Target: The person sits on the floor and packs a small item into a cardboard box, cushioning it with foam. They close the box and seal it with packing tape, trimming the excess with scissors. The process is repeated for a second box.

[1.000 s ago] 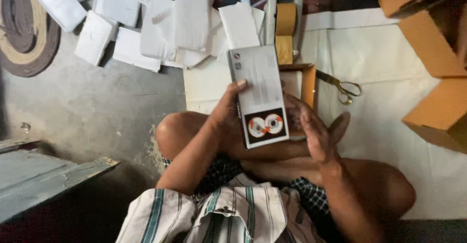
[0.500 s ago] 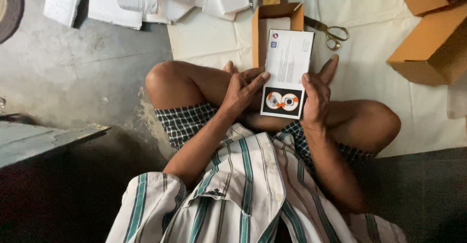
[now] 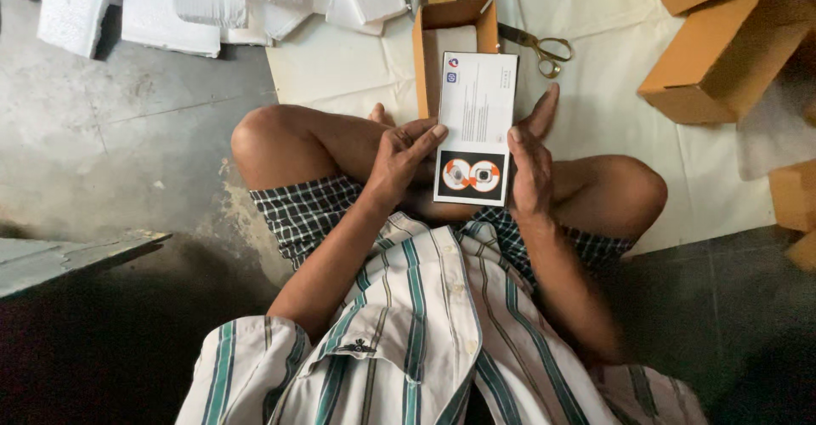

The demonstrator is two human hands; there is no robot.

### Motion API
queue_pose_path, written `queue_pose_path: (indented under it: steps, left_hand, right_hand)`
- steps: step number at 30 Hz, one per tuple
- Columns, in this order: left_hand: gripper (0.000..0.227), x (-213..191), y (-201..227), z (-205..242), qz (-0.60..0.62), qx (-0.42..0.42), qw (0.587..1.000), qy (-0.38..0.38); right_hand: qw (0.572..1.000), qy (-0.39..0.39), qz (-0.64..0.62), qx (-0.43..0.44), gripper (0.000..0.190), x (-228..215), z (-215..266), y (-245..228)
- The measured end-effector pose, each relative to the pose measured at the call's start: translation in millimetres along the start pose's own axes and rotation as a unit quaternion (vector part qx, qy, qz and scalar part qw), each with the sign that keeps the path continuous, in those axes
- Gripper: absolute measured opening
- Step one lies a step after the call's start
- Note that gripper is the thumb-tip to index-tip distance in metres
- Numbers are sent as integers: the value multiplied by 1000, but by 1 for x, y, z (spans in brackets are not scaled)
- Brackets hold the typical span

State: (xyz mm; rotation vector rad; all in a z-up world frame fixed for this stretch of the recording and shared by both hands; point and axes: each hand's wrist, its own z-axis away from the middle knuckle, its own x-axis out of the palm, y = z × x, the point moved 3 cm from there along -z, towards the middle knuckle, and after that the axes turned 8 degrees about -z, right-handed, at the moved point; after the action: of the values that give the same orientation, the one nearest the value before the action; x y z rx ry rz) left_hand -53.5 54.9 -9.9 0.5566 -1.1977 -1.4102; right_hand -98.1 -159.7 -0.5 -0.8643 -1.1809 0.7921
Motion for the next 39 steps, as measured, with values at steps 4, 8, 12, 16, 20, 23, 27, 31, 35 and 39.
queue_pose_path:
  steps: [4,8,12,16,20,23,27,31,35,39]
  left_hand:
    - [64,14,-10,2,-110,17,993,43]
    - [81,35,-16,-1,-254,221,941,-11]
    - [54,31,-30,-8,270,7,948,-171]
    - [46,30,-33,-16,359,-39,924,-129]
    - [80,66,-46,-35,136,91,971,-176]
    - [98,83,-39,-46,-116,208,955,-179]
    - [66,71,-4,-19,-320,383,866,15]
    - [58,18,16,-14,-475,219,788,325]
    - [96,-15,5,-62,-532,56,804,262]
    - [68,-17,-37,-87,-553,60,804,209]
  right_hand:
    - [999,-25,21,-13,38,20,21,-12]
    - [955,-43,269,-113,39,57,27,-31]
    - [880,-89,416,-210,42,81,38,-49]
    - [833,-81,442,-322,66,83,37,-56]
    - [974,-132,184,-12,90,56,28,-17]
    - [988,-93,127,-8,79,16,19,-13]
    - [995,-36,-67,68,60,-21,5,-20]
    - [992,-72,-96,45,76,-12,-7,-52]
    - [982,-116,-120,87,85,21,-16,-80]
    - [962,-122,-200,139,85,39,-20,-77]
